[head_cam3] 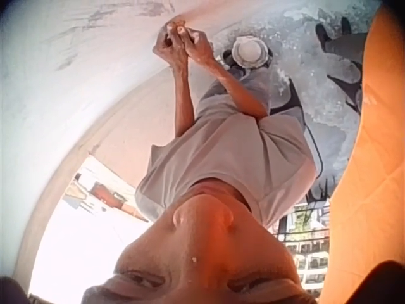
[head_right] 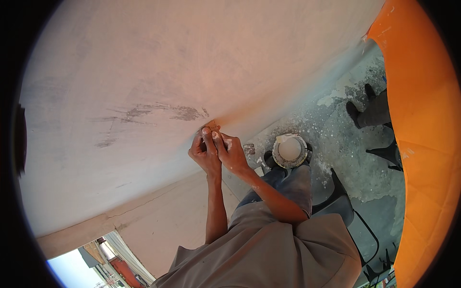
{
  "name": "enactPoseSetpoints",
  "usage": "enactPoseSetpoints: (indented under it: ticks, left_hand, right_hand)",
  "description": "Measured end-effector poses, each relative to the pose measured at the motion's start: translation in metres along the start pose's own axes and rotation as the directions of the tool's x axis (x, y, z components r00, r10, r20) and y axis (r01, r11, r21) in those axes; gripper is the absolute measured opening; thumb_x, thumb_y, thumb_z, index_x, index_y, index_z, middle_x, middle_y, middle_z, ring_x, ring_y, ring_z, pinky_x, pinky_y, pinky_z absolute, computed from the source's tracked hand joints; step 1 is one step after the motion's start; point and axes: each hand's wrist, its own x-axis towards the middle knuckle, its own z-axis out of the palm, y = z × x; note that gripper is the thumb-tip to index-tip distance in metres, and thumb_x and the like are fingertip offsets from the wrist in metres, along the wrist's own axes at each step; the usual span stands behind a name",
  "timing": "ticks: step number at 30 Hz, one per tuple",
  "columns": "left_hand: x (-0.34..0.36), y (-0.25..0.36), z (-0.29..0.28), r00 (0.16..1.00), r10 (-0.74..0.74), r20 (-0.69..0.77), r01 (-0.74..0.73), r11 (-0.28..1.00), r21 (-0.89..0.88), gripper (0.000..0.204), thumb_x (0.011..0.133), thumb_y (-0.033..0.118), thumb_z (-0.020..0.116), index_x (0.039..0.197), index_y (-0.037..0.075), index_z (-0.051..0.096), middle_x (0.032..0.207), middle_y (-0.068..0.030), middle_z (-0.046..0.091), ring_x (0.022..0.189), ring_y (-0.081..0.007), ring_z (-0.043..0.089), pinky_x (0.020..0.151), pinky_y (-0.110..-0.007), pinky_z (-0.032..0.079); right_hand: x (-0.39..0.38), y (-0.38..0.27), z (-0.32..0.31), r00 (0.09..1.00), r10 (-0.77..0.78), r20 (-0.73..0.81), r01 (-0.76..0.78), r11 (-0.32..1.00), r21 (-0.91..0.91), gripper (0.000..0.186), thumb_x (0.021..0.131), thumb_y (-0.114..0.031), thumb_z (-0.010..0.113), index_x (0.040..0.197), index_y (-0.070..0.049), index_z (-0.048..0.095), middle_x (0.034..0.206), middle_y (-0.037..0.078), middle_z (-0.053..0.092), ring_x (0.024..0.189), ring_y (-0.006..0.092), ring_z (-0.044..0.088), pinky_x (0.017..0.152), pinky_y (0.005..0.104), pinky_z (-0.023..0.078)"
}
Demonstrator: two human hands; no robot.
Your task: Scraping and smoothing putty on a wall using a putty knife to repair surface imperfections.
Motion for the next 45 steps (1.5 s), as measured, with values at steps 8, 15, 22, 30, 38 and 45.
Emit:
enactPoseSetpoints:
  ticks: [8,15,22,30,38,45]
  left_hand:
    - [0.002,0.003,-0.002,0.995,-0.101,0.012,0.101,0.995,0.016,0.020,0.101,0.011,0.065,0.096,-0.006,0.073,0.077,-0.0023,0.070,0.071,-0.0035,0.057,0.062,-0.022,0.047]
    - [-0.006,-0.012,-0.001,0.994,-0.105,0.000,0.105,0.994,-0.005,0.020,0.099,0.009,0.067,0.109,-0.006,0.074,0.081,-0.0058,0.074,0.074,-0.0042,0.063,0.065,-0.021,0.051]
    - [-0.003,-0.014,0.002,0.979,-0.182,0.090,0.195,0.966,-0.169,0.021,0.102,0.011,0.063,0.104,-0.007,0.074,0.085,-0.0086,0.076,0.074,-0.0059,0.063,0.068,-0.022,0.052]
    - [0.001,-0.005,0.006,0.981,-0.137,0.134,0.150,0.984,-0.093,0.027,0.105,0.013,0.058,0.103,-0.010,0.073,0.089,-0.0114,0.077,0.076,-0.0085,0.066,0.069,-0.024,0.054]
    - [-0.003,-0.005,0.009,0.979,-0.175,0.109,0.188,0.974,-0.125,0.026,0.105,0.012,0.058,0.103,-0.010,0.073,0.090,-0.0134,0.077,0.076,-0.0088,0.067,0.069,-0.023,0.054]
    - [-0.003,-0.003,0.009,0.977,-0.174,0.120,0.189,0.973,-0.129,0.025,0.105,0.011,0.058,0.103,-0.010,0.073,0.089,-0.0131,0.077,0.080,-0.0096,0.068,0.071,-0.024,0.055]
  right_hand:
    - [0.007,-0.006,-0.004,0.999,0.011,0.043,-0.011,1.000,-0.007,0.043,0.108,-0.031,0.049,0.091,0.005,0.063,0.063,0.016,0.056,0.059,0.0133,0.046,0.056,0.0352,0.043]
    - [-0.005,0.011,-0.004,0.988,0.147,0.047,-0.146,0.989,-0.012,0.041,0.110,-0.030,0.047,0.095,0.004,0.064,0.068,0.009,0.062,0.066,0.0088,0.050,0.061,0.0319,0.046]
    - [0.003,0.005,-0.015,0.997,0.057,0.056,-0.051,0.993,-0.104,0.036,0.106,-0.027,0.052,0.095,0.005,0.065,0.060,0.016,0.057,0.055,0.0140,0.049,0.054,0.0345,0.043]
    - [0.005,0.003,-0.020,0.995,0.067,0.074,-0.059,0.993,-0.102,0.037,0.107,-0.028,0.051,0.095,0.005,0.065,0.060,0.016,0.056,0.055,0.0126,0.048,0.054,0.0343,0.043]
    - [0.003,0.000,-0.018,0.998,-0.001,0.058,0.009,0.991,-0.136,0.040,0.108,-0.030,0.049,0.090,0.004,0.062,0.058,0.008,0.049,0.060,0.0087,0.040,0.052,0.0335,0.038]
    - [0.006,0.006,-0.020,0.998,0.002,0.056,0.005,0.992,-0.123,0.042,0.109,-0.031,0.048,0.089,0.004,0.061,0.059,0.009,0.050,0.059,0.0098,0.041,0.053,0.0348,0.040]
